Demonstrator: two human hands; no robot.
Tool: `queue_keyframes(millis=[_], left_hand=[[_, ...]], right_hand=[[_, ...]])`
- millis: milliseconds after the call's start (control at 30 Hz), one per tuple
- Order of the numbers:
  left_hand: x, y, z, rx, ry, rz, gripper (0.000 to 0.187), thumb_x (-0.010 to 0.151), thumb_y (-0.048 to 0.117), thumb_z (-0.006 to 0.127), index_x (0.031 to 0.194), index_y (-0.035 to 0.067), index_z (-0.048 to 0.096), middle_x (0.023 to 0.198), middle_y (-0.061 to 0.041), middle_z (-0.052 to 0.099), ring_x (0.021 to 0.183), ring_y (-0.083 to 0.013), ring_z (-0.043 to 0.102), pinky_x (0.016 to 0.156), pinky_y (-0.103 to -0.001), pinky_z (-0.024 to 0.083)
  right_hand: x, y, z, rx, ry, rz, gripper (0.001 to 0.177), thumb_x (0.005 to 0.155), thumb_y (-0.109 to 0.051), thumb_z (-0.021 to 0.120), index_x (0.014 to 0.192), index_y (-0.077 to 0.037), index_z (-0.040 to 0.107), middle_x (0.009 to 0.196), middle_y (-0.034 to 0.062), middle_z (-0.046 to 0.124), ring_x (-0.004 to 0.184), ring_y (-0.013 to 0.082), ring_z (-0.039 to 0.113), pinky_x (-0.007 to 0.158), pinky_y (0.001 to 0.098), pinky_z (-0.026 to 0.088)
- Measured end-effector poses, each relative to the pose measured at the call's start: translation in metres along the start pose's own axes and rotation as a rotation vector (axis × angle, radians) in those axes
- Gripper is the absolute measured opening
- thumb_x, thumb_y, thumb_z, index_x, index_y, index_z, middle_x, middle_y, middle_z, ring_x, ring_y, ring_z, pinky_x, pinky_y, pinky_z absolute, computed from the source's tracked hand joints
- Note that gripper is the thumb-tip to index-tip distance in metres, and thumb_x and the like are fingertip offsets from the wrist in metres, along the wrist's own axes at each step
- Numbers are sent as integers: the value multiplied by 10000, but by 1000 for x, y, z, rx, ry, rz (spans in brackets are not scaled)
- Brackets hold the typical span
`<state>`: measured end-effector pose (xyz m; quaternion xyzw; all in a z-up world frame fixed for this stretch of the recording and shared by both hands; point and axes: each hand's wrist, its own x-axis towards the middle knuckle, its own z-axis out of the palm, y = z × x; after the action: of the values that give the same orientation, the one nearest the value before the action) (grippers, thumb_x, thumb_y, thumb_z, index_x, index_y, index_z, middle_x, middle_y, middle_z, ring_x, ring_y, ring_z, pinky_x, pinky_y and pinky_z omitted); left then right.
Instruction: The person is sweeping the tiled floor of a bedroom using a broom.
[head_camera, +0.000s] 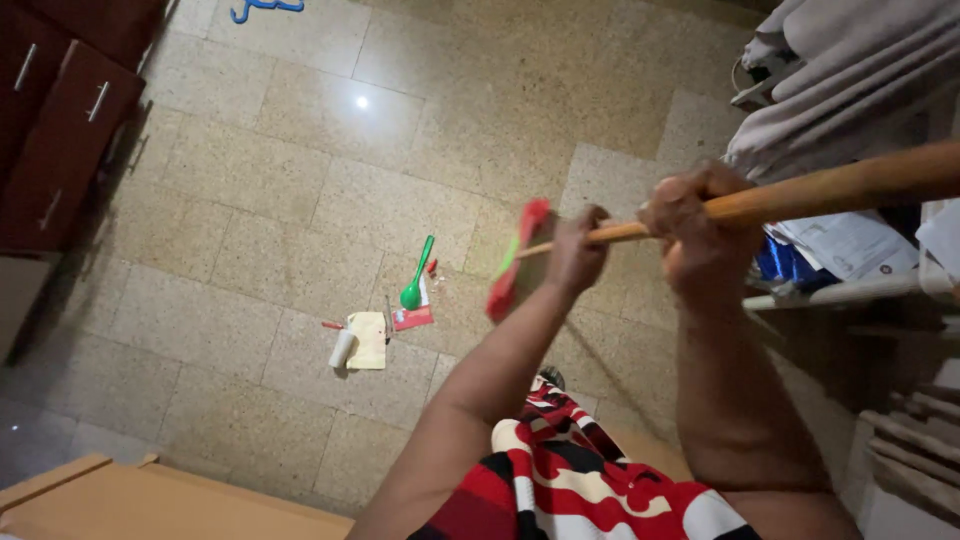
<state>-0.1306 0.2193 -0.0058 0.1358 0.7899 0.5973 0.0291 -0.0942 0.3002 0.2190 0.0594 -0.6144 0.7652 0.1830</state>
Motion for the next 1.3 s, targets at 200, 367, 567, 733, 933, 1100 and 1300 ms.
queue_keyframes(millis=[200, 367, 567, 733, 933, 1100, 1300], left_hand=[[23, -23, 32, 24, -26, 120, 109, 914, 124, 690, 1011, 96, 648, 855, -194, 715, 826, -406, 707, 698, -469, 543], [29, -38, -21, 41, -29, -23, 102, 938, 134, 654, 1033, 100, 643, 866, -162, 732, 812, -352, 739, 688, -431, 570], [33, -58, -85, 193, 113, -65, 120, 951, 167, 674, 1045, 98, 646, 840, -187, 711, 800, -390, 714, 672, -460, 538], [32, -63, -87, 219, 193, -29, 115, 961, 186, 670, 1032, 100, 642, 804, -194, 683, 774, -418, 686, 658, -483, 512], [37, -26, -39, 47, 38, 53, 136, 981, 192, 667, 1070, 105, 613, 871, -187, 687, 822, -400, 691, 696, -466, 528], [55, -38, -6, 216, -119, 249, 210, 851, 214, 752, 1018, 120, 666, 867, -174, 734, 862, -381, 707, 814, -510, 507], [75, -65, 10, 127, -253, -94, 388, 913, 357, 722, 1201, 108, 642, 1021, -191, 738, 966, -366, 709, 800, -465, 554]], right_hand=[[11, 41, -15, -214, 76, 24, 267, 1070, -80, 673, 859, -98, 509, 761, -35, 520, 619, 48, 479, 618, 251, 401], [25, 61, 19, 7, 59, 103, 205, 1009, -80, 697, 890, -92, 530, 768, -35, 534, 639, 58, 467, 595, 249, 397], [36, 85, 47, 199, -50, 104, 289, 1052, -89, 685, 838, -113, 492, 705, -51, 467, 609, 59, 407, 579, 260, 365], [33, 80, 46, 231, -93, 98, 272, 1069, -91, 639, 840, -121, 497, 704, -39, 476, 616, 72, 420, 591, 264, 376], [26, 31, 30, 116, 2, 67, 224, 1043, -72, 636, 860, -101, 511, 709, -32, 489, 613, 68, 435, 587, 250, 376], [28, 72, 3, -272, 139, 15, 259, 1060, -68, 653, 870, -105, 481, 748, -42, 484, 675, 65, 462, 620, 249, 394], [41, 76, -12, -120, 96, 21, 223, 1036, -83, 651, 888, -121, 488, 777, -46, 525, 684, 54, 494, 619, 238, 410]])
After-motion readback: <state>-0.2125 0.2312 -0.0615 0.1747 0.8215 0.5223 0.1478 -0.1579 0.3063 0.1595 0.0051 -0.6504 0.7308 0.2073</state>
